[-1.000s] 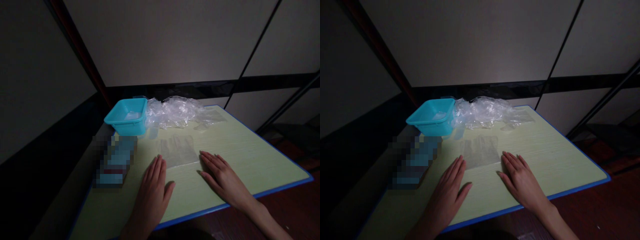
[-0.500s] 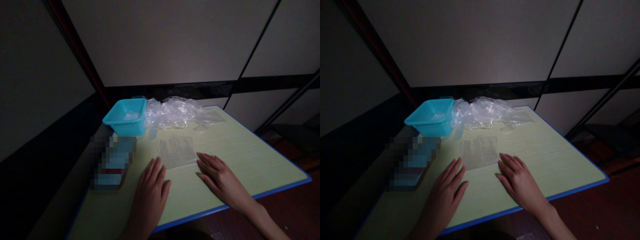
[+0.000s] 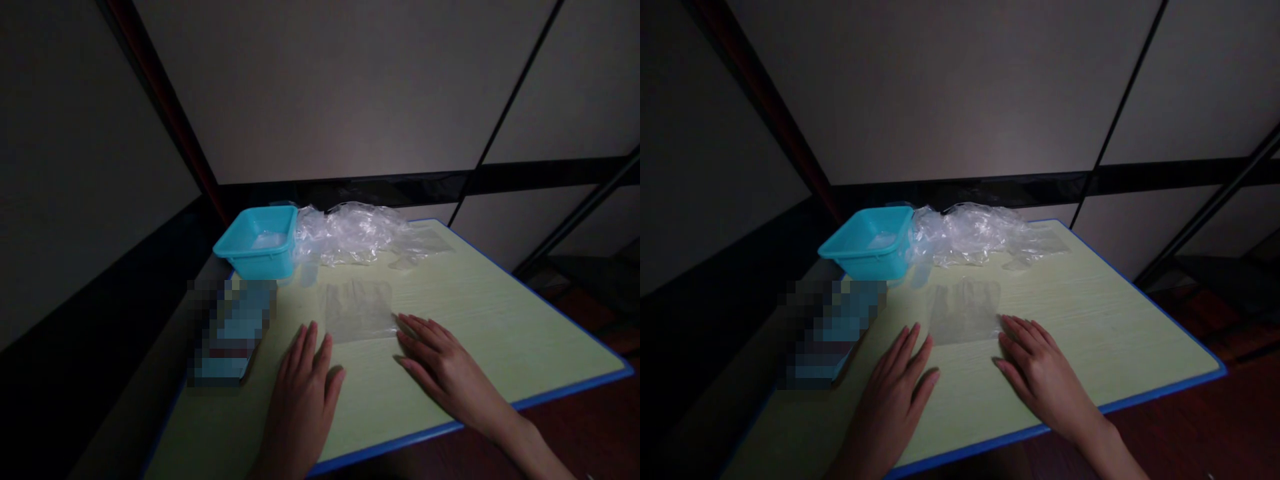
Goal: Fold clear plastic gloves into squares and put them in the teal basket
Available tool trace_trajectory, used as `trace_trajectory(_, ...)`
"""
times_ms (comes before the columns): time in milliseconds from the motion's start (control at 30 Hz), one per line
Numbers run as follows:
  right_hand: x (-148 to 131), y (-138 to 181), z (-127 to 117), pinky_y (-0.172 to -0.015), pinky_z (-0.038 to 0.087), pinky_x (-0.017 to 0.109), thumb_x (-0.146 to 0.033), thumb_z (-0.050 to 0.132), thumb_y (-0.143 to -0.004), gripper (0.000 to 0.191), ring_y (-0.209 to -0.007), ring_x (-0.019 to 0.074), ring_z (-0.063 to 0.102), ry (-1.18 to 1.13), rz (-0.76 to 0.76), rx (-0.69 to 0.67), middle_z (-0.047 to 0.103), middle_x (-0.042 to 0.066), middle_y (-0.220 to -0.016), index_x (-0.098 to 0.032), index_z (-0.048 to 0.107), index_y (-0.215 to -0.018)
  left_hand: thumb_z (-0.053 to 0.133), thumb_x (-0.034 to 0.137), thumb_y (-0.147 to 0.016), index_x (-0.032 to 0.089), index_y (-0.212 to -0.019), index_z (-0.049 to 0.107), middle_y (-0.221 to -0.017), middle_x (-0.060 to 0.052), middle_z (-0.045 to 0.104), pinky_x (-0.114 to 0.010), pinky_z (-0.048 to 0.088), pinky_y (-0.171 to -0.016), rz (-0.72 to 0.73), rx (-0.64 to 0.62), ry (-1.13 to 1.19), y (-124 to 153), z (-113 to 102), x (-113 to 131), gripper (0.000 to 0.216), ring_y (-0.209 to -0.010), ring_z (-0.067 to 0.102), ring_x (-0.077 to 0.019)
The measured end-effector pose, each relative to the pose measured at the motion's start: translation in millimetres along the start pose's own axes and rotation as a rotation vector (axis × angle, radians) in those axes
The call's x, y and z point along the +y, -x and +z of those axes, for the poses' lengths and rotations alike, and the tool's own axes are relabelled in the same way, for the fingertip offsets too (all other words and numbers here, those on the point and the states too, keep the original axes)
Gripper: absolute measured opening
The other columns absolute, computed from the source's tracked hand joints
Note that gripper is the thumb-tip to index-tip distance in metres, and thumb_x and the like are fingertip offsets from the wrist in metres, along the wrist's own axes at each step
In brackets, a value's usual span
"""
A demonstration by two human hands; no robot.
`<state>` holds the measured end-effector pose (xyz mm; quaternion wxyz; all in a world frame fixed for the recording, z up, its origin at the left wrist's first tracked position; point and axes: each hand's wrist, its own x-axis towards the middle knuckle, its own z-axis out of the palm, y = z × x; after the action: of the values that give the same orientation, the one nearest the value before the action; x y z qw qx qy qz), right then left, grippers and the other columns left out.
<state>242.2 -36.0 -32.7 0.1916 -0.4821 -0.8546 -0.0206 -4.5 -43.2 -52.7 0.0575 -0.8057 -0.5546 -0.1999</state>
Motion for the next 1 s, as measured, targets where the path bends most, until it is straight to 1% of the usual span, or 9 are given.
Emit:
trace_trajectory(100,-0.8,0.7,-4.3,-0.098,0.038,0.048,-0.032,0.047,-0.087,0.030,-0.122,0.0268,0.040,-0.019,-0.078,-0.007,0.043,0.011,-0.134,-0.018,0.061,-0.109,0.042,0.032,-0.087,0.015,-0.123,0.048,-0.138,-0.012,0.037,-0.045,0.038,-0.097,-0.018,0.002,-0.024,-0.8,-0.9,0.7,0.041,-0.129,0.029,-0.0289)
trace_trajectory(200,-4.8,1.4,-11.6,-0.100,0.036,0.047,-0.033,0.048,-0.087,0.029,-0.126,0.0264,0.034,-0.040,-0.174,-0.065,0.037,0.008,-0.139,-0.019,0.062,-0.108,0.041,0.035,-0.088,0.010,-0.125,0.045,-0.139,-0.016,0.034,-0.047,0.037,-0.097,-0.038,0.006,-0.045,-2.1,-2.5,2.2,0.045,-0.130,0.024,-0.0309)
trace_trajectory(333,-16.6,2.0,-19.5,-0.103,0.031,0.047,-0.040,0.049,-0.085,0.034,-0.130,0.0275,0.026,-0.099,-0.281,-0.143,0.029,0.006,-0.143,-0.019,0.062,-0.109,0.039,0.039,-0.088,0.005,-0.124,0.045,-0.137,-0.021,0.035,-0.049,0.036,-0.097,-0.065,0.009,-0.058,-4.2,-2.9,1.9,0.050,-0.129,0.025,-0.0330)
trace_trajectory(467,-34.0,1.3,-21.2,-0.105,0.025,0.050,-0.046,0.046,-0.085,0.045,-0.131,0.0276,0.023,-0.129,-0.336,-0.220,0.026,0.005,-0.144,-0.019,0.054,-0.120,0.038,0.041,-0.088,0.003,-0.122,0.046,-0.134,-0.024,0.039,-0.049,0.037,-0.096,-0.109,0.020,-0.076,-6.8,-0.8,-1.4,0.052,-0.127,0.030,-0.0349)
trace_trajectory(567,-46.0,0.1,-20.2,-0.107,0.020,0.050,-0.049,0.043,-0.086,0.053,-0.132,0.0263,0.022,-0.147,-0.368,-0.270,0.027,0.006,-0.144,-0.017,0.047,-0.127,0.038,0.041,-0.088,-0.002,-0.123,0.044,-0.133,-0.027,0.038,-0.049,0.036,-0.096,-0.122,0.031,-0.082,-8.0,0.4,-3.9,0.055,-0.126,0.031,-0.0358)
trace_trajectory(667,-51.5,0.1,-18.9,-0.108,0.020,0.048,-0.046,0.043,-0.087,0.050,-0.131,0.0236,0.026,-0.178,-0.380,-0.267,0.032,0.005,-0.141,-0.017,0.046,-0.127,0.037,0.036,-0.088,-0.002,-0.127,0.037,-0.135,-0.025,0.036,-0.046,0.036,-0.098,-0.073,0.074,-0.032,-7.3,-0.9,-4.5,0.055,-0.127,0.032,-0.0321)
trace_trajectory(767,-49.9,1.5,-16.8,-0.107,0.025,0.045,-0.037,0.046,-0.088,0.046,-0.127,0.0215,0.033,-0.205,-0.360,-0.205,0.039,0.006,-0.138,-0.018,0.043,-0.130,0.038,0.029,-0.088,0.004,-0.128,0.037,-0.135,-0.019,0.040,-0.041,0.037,-0.099,0.020,0.108,0.030,-4.8,-4.0,-1.1,0.048,-0.126,0.035,-0.0256)
trace_trajectory(867,-47.1,2.8,-12.9,-0.106,0.027,0.045,-0.030,0.045,-0.089,0.045,-0.125,0.0200,0.037,-0.189,-0.326,-0.168,0.042,0.007,-0.136,-0.018,0.038,-0.132,0.043,0.033,-0.085,0.004,-0.126,0.041,-0.133,-0.019,0.042,-0.040,0.038,-0.099,0.101,0.044,0.007,-2.4,-5.6,5.0,0.050,-0.124,0.038,-0.0268)
trace_trajectory(1000,-48.7,3.1,-5.9,-0.106,0.026,0.045,-0.031,0.044,-0.090,0.046,-0.126,0.0194,0.036,-0.118,-0.334,-0.190,0.040,0.007,-0.137,-0.016,0.037,-0.133,0.047,0.043,-0.082,-0.001,-0.127,0.040,-0.136,-0.024,0.035,-0.044,0.037,-0.099,0.127,-0.061,-0.072,-1.6,-5.3,10.3,0.063,-0.126,0.032,-0.0316)
